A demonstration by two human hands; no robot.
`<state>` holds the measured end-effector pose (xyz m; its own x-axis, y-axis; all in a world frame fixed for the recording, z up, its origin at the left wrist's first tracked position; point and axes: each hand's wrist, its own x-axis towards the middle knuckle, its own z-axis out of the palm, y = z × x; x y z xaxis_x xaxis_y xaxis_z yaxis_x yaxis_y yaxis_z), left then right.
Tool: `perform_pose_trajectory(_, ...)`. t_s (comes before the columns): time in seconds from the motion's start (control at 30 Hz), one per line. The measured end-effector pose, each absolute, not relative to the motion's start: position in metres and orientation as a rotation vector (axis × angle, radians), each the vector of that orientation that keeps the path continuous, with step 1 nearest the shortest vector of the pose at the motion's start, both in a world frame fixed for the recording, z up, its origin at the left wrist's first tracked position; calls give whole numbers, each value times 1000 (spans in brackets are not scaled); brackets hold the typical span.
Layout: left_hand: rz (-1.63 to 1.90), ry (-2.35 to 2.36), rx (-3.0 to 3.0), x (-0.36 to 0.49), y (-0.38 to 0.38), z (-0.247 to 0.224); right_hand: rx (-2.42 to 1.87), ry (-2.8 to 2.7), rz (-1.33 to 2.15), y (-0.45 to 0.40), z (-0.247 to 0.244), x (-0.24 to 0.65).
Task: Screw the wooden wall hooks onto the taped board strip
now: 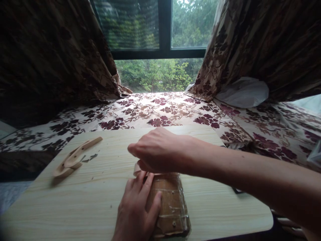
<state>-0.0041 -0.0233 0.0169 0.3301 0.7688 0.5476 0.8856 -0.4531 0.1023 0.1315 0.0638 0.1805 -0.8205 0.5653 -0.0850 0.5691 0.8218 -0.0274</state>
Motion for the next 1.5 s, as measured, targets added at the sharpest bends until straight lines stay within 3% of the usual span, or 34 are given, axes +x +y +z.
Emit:
perform_pose_trajectory(0.23,-770,-1495,-2396,-5,-23,17,761,2940,-143,66,188,135)
perform_pose_trajectory(0.57,-791,-1453,-2353,-3,-23,21,946,2926,-70,64,179,135)
perform_pose_trajectory(0.8,-767,-1447,-2346,-4,-21,20,763,2917,-141,62,190,136)
perform_pose_trajectory(1.1,-762,-1485,-2363,-5,-23,17,959,2953,-125,67,173,137)
perform_pose_trajectory(1.5,-724,-1462,-2371,-7,-22,15,785,2864,-176,63,195,132)
